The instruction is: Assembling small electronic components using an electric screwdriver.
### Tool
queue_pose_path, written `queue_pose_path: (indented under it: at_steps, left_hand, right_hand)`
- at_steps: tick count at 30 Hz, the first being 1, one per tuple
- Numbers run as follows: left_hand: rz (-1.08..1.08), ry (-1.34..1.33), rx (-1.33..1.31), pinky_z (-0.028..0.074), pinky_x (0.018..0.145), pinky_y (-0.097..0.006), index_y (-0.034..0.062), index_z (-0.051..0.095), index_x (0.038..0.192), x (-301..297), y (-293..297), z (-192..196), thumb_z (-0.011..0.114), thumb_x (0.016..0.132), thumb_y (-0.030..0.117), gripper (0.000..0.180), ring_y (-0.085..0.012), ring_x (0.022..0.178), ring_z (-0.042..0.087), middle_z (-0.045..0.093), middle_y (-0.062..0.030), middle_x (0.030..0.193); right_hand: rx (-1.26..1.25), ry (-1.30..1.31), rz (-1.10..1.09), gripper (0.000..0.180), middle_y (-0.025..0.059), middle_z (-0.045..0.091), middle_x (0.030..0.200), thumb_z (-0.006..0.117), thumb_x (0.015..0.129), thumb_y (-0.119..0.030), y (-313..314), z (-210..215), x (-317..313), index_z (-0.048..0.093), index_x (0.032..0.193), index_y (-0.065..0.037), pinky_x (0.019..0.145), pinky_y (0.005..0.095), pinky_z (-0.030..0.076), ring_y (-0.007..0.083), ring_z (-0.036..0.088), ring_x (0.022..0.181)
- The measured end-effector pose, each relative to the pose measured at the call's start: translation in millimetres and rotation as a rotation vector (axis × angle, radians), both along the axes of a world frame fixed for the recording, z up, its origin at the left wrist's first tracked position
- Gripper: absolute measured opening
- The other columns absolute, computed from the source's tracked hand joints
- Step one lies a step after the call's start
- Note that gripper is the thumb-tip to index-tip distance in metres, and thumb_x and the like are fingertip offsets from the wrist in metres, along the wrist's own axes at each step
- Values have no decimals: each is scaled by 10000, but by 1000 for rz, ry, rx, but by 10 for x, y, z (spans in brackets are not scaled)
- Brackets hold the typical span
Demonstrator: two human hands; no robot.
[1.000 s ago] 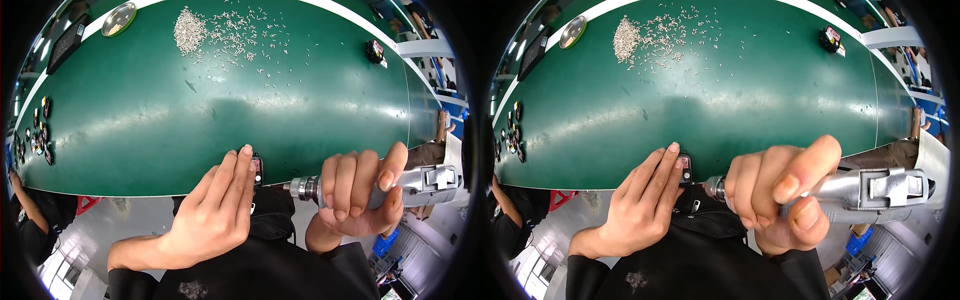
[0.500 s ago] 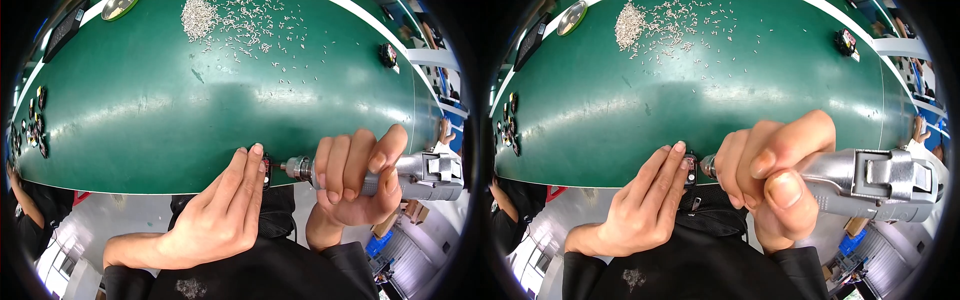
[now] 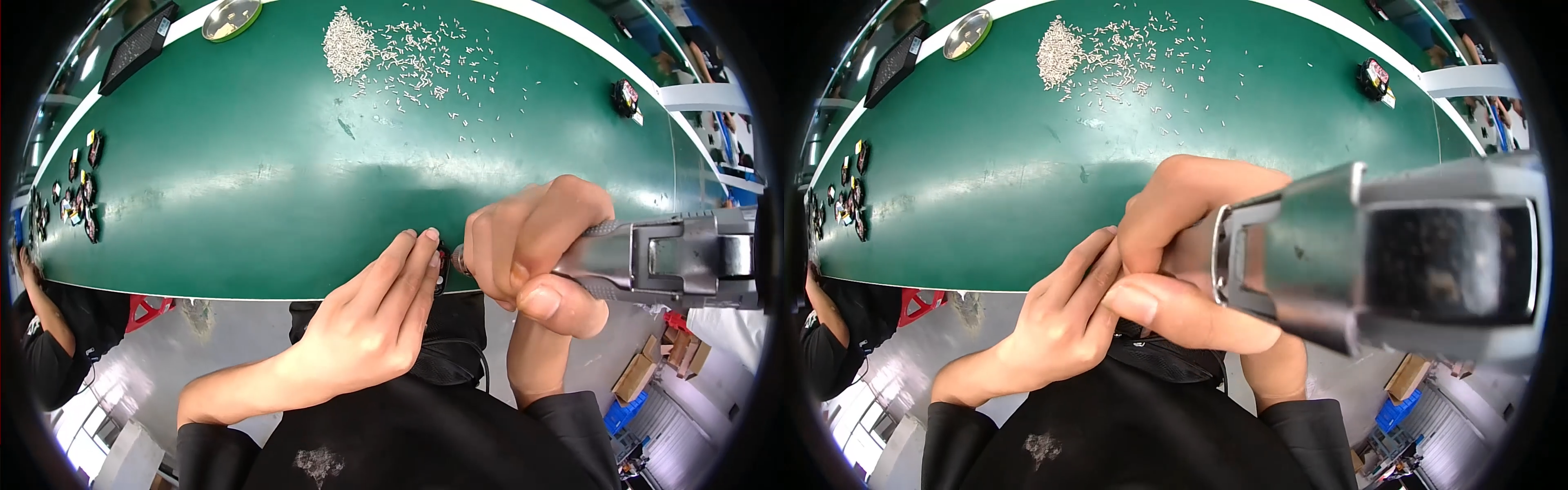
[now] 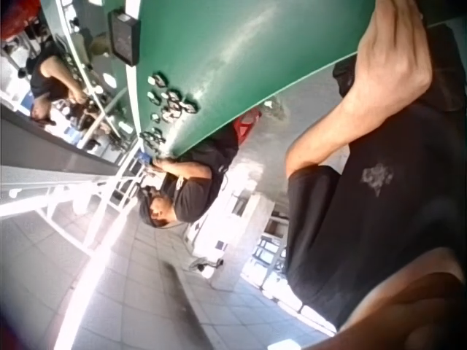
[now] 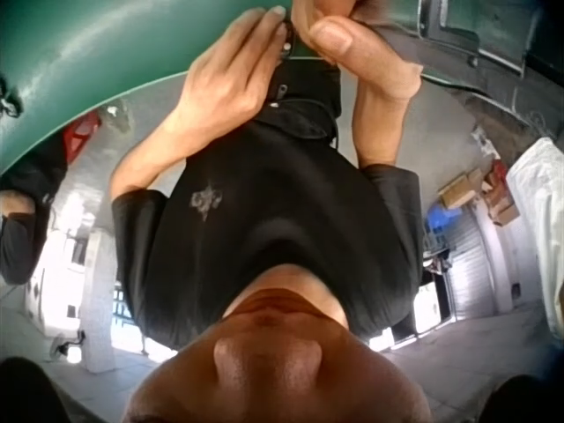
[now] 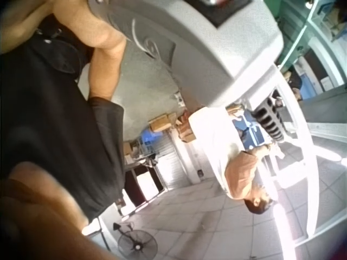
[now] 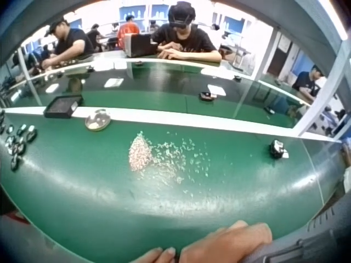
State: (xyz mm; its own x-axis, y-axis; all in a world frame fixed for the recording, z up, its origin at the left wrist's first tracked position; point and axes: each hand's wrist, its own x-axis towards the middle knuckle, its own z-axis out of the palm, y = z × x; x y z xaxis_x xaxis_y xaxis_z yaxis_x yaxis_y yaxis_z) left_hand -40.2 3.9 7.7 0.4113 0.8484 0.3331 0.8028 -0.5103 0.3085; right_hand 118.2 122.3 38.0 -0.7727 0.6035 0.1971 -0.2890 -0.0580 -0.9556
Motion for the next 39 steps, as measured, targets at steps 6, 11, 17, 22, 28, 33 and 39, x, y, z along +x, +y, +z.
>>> queue_pose_path:
  at_steps: [6, 11, 17, 22, 28, 33, 39]
  left_hand:
    - [-46, -15, -1, 487, 925, -360, -124, 635, 989, -78, -23, -7, 605, 697, 51, 341, -314, 1087, 565, 597, -225, 1137]
    - [-111, -68, -9, 499, 910, -366, -81, 613, 1054, -280, -67, -33, 632, 722, 55, 359, -287, 1091, 577, 588, -164, 1174]
    - [612, 144, -10, 463, 905, -429, -65, 570, 1126, -1180, -207, 23, 677, 763, 64, 400, -353, 1084, 545, 575, -192, 1161]
    - [966, 393, 144, 375, 992, -480, -63, 457, 1248, -1539, -57, 110, 658, 808, 66, 500, -427, 1227, 385, 397, -260, 1338]
    - [529, -43, 93, 467, 853, -379, -2, 605, 1091, -1023, 931, 94, 654, 805, 21, 291, -313, 1012, 566, 577, -135, 1108]
    - [442, 9, 116, 476, 778, -379, -14, 646, 968, -1041, 1364, -14, 659, 800, 33, 174, -300, 898, 586, 603, -111, 978]
    - [375, 196, 131, 493, 716, -374, -4, 657, 891, -1012, 1482, -15, 653, 799, 41, 102, -260, 838, 595, 609, -73, 920]
  right_hand:
    - [-6, 282, 132, 280, 59, 548, 510, 766, 736, -167, -20, -20, -144, 572, 594, -24, 394, 267, 344, 176, 491, 400]
    - [-46, 449, 255, 275, 63, 525, 454, 761, 741, -105, -59, 144, -168, 601, 544, 2, 384, 264, 344, 178, 471, 362]
    - [-218, 682, 178, 91, 54, 526, 520, 640, 748, -41, 35, -56, 243, 553, 737, -14, 424, 280, 401, 155, 501, 413]
    - [-580, 521, -376, 100, -12, 373, 496, 510, 877, -123, -194, -265, 334, 457, 821, -60, 465, 267, 374, 96, 381, 393]
    - [-689, 598, -458, 79, -15, 357, 522, 473, 898, -124, -240, -449, 369, 456, 862, -56, 493, 269, 358, 88, 359, 426]
    - [-643, 593, -383, 80, -8, 375, 517, 479, 889, -134, -300, -485, 416, 467, 872, -56, 490, 275, 371, 92, 382, 421]
    - [-661, 620, -379, 73, -5, 377, 514, 479, 885, -128, -255, -495, 416, 474, 873, -56, 491, 284, 375, 102, 391, 420]
